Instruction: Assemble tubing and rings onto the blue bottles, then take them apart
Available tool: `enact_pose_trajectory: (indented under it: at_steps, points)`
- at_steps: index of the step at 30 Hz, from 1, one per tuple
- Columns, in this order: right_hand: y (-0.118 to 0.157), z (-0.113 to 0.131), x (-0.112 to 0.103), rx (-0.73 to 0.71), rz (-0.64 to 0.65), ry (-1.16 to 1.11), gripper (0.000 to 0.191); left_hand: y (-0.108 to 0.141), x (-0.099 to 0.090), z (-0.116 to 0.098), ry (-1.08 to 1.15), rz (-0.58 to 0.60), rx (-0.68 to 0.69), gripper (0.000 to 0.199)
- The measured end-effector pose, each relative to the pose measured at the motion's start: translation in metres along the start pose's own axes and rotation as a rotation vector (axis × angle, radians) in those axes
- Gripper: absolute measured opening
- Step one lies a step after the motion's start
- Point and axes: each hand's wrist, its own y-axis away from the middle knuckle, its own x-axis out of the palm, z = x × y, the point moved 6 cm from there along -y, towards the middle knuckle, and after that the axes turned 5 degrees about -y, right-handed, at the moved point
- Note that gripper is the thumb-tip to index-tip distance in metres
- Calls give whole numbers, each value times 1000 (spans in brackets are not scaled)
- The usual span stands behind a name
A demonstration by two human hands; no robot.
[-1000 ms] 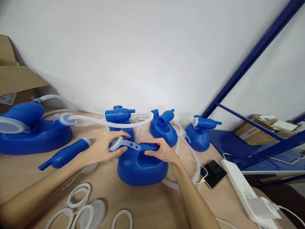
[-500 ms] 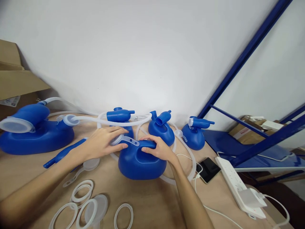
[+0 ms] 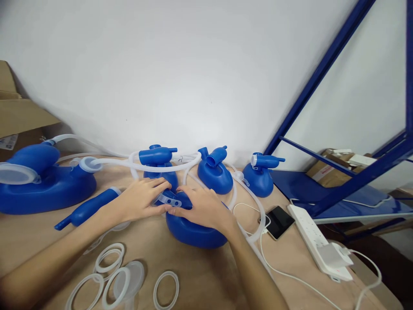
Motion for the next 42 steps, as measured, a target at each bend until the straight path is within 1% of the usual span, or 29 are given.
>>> enact_pose_trajectory:
  at_steps: [3,5,7,9,11,14,18,20,22,26,31,35,38,42]
  points:
    - [1,-3,-1,-31,26,-44,53,-2,0,-3,-6,-3,-46,32]
    - [0,-4,-1,-33,34,-68,51,-4,1,-4,-16,10,-66,28]
    - [-1,-5,0,-1,11,-45,48,-4,2,-4,-40,17,-92,29]
    - [-3,-5,0,27,-32,25,44,-4,3,-4,-66,21,-115,30]
    - [-4,-4,2,29,-56,83,41,-4,5,-4,-82,23,-129,31]
    - [-5,-2,3,12,-52,91,40,-3,5,-5,-74,7,-145,29]
    - [-4,-1,2,32,-41,66,39,-3,4,-7,-72,-47,-239,26]
    - [-4,-1,2,47,-34,60,38,-3,3,-9,-84,-53,-277,27]
    - [-3,-1,2,61,-23,54,39,-3,4,-10,-84,-45,-287,26]
    - [-3,-1,1,84,-8,27,39,-3,6,-9,-70,-19,-246,23]
    - [-2,2,-1,99,18,-16,38,-3,10,-6,-60,36,-95,26]
    - [-1,5,-2,110,4,-33,37,-3,10,-6,-86,85,-23,27]
    - [-1,7,-3,105,-13,-33,37,-3,10,-8,-89,86,-13,26]
    - [0,8,-1,113,-42,7,37,-4,13,-10,-142,71,-66,24]
